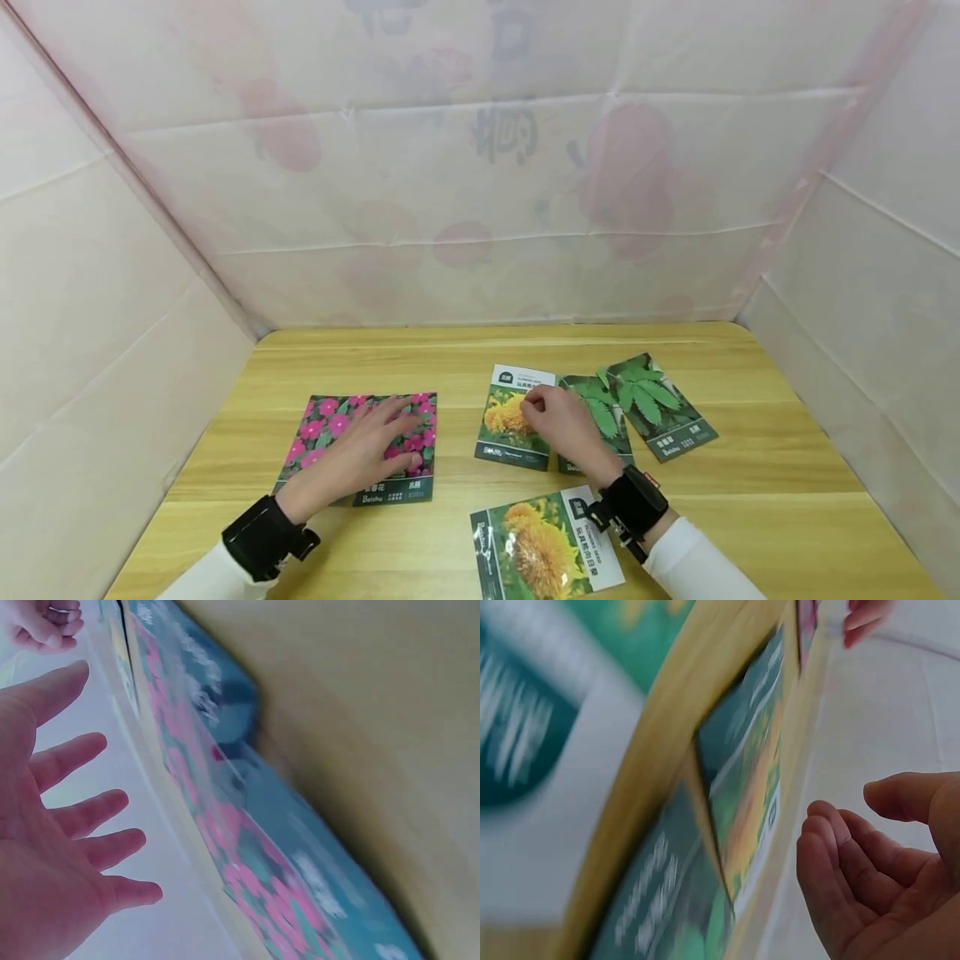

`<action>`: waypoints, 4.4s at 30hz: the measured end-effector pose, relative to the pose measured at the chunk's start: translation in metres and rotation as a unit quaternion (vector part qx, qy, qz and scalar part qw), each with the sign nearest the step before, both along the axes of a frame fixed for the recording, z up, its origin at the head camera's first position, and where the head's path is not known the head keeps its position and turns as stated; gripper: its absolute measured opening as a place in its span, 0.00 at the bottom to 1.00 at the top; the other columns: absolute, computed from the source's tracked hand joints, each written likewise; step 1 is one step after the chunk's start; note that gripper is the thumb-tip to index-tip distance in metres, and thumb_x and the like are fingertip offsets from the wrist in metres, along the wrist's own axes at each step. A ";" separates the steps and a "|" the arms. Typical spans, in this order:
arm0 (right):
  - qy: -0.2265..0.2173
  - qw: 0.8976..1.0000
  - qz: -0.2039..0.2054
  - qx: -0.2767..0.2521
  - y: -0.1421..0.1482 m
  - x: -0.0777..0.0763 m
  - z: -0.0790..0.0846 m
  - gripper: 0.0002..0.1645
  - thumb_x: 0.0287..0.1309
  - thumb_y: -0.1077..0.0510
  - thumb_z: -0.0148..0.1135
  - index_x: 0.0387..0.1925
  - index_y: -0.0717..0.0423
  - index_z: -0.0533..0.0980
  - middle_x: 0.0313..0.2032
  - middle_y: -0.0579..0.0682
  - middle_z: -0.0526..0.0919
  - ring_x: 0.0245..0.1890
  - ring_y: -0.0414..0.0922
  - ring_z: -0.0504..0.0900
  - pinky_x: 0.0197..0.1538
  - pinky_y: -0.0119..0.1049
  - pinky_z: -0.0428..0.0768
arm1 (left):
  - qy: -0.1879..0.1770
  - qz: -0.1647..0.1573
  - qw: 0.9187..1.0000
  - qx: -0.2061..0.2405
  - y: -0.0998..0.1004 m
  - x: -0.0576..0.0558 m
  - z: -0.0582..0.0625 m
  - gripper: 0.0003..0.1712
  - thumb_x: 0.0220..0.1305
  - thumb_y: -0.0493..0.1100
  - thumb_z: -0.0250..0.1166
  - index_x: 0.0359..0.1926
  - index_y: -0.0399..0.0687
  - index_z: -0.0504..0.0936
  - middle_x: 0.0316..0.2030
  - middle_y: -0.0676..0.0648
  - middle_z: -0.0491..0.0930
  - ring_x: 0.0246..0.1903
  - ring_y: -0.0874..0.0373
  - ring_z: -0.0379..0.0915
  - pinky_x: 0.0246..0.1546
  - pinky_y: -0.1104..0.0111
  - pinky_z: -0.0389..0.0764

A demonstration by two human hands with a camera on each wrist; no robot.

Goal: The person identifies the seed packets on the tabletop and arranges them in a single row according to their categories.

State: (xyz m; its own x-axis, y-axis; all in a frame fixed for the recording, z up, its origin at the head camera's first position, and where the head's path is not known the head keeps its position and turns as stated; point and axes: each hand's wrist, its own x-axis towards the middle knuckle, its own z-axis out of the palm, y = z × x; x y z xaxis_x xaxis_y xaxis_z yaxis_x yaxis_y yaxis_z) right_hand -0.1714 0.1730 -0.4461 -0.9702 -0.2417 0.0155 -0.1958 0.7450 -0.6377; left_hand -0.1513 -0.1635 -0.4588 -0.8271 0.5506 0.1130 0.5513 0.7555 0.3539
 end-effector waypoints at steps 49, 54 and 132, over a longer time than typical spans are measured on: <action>0.032 0.983 0.061 0.171 0.009 -0.047 -0.005 0.43 0.65 0.44 0.71 0.71 0.64 0.70 0.67 0.66 0.72 0.66 0.65 0.71 0.66 0.60 0.71 | -0.022 -0.004 1.000 0.000 0.039 -0.023 0.024 0.31 0.68 0.54 0.72 0.67 0.49 0.80 0.75 0.38 0.64 0.75 0.35 0.56 0.71 0.32 0.55; 0.017 0.981 0.067 0.180 0.009 -0.050 -0.008 0.52 0.60 0.39 0.73 0.75 0.62 0.65 0.71 0.66 0.69 0.69 0.65 0.68 0.68 0.63 0.68 | -0.024 -0.002 1.000 0.007 0.043 -0.024 0.025 0.30 0.68 0.54 0.72 0.66 0.49 0.80 0.74 0.38 0.65 0.75 0.35 0.56 0.70 0.31 0.56; -0.129 0.967 -0.004 -0.220 -0.005 -0.025 -0.005 0.16 0.75 0.61 0.59 0.55 0.70 0.79 0.34 0.54 0.85 0.37 0.50 0.86 0.46 0.47 0.87 | -0.262 0.156 0.839 0.450 0.059 -0.027 -0.001 0.25 0.71 0.28 0.62 0.67 0.39 0.71 0.43 0.40 0.78 0.36 0.53 0.79 0.40 0.57 0.86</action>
State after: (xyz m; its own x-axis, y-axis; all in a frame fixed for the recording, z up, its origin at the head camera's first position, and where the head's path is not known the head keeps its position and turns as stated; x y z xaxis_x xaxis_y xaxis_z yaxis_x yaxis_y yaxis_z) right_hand -0.1964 0.1684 -0.4514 -0.9573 -0.2595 -0.1272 0.0163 0.3911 -0.9202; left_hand -0.1783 -0.1041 -0.4599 -0.9813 0.1840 -0.0568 -0.0330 0.1299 0.9910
